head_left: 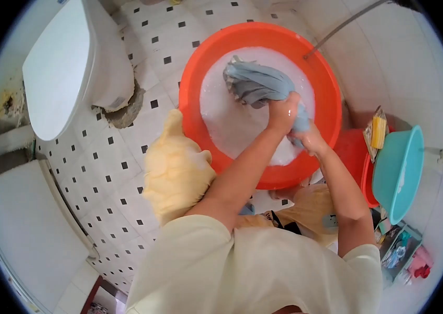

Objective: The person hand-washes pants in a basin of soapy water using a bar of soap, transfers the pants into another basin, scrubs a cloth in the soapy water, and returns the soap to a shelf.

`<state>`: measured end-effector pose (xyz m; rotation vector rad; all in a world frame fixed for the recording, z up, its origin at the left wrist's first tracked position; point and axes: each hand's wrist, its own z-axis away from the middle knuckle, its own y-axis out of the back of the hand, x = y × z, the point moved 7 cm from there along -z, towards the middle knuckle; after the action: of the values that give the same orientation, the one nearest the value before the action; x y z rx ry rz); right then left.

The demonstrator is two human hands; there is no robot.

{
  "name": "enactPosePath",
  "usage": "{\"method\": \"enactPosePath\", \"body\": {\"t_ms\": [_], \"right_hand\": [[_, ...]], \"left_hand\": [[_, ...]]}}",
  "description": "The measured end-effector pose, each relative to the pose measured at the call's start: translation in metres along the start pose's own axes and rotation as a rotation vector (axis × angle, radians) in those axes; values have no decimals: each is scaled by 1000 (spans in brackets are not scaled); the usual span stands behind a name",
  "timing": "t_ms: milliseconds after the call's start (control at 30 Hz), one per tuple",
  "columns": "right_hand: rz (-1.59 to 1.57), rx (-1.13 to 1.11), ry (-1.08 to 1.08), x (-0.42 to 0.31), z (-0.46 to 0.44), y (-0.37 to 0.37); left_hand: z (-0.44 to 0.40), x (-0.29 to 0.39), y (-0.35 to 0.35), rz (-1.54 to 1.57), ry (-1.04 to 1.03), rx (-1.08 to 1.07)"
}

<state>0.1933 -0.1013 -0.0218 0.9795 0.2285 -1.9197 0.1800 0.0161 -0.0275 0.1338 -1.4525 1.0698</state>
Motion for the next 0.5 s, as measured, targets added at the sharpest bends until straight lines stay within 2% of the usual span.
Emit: {"method": "enactPosePath", "body": {"t_ms": [100,133,233,333,467,500], "right_hand": [[-294,-111,-100,10,3,-14],[-354,-93,-66,6,7,-17],[-539,-171,-148,15,12,-23],[-593,-199,-180,21,19,-27],[-744,-395,-218,34,27,-34],[-744,-373,-191,34,28,-33]], "left_hand": [[2,2,-4,58,126,-90],[5,-1,-4,108,200,-89],[7,-14,-10,255,424,-84],[11,-28,-10,242,589,-104],[20,-21,-20,250,636,-205],[22,-19,-23,268,644,-206]]}}
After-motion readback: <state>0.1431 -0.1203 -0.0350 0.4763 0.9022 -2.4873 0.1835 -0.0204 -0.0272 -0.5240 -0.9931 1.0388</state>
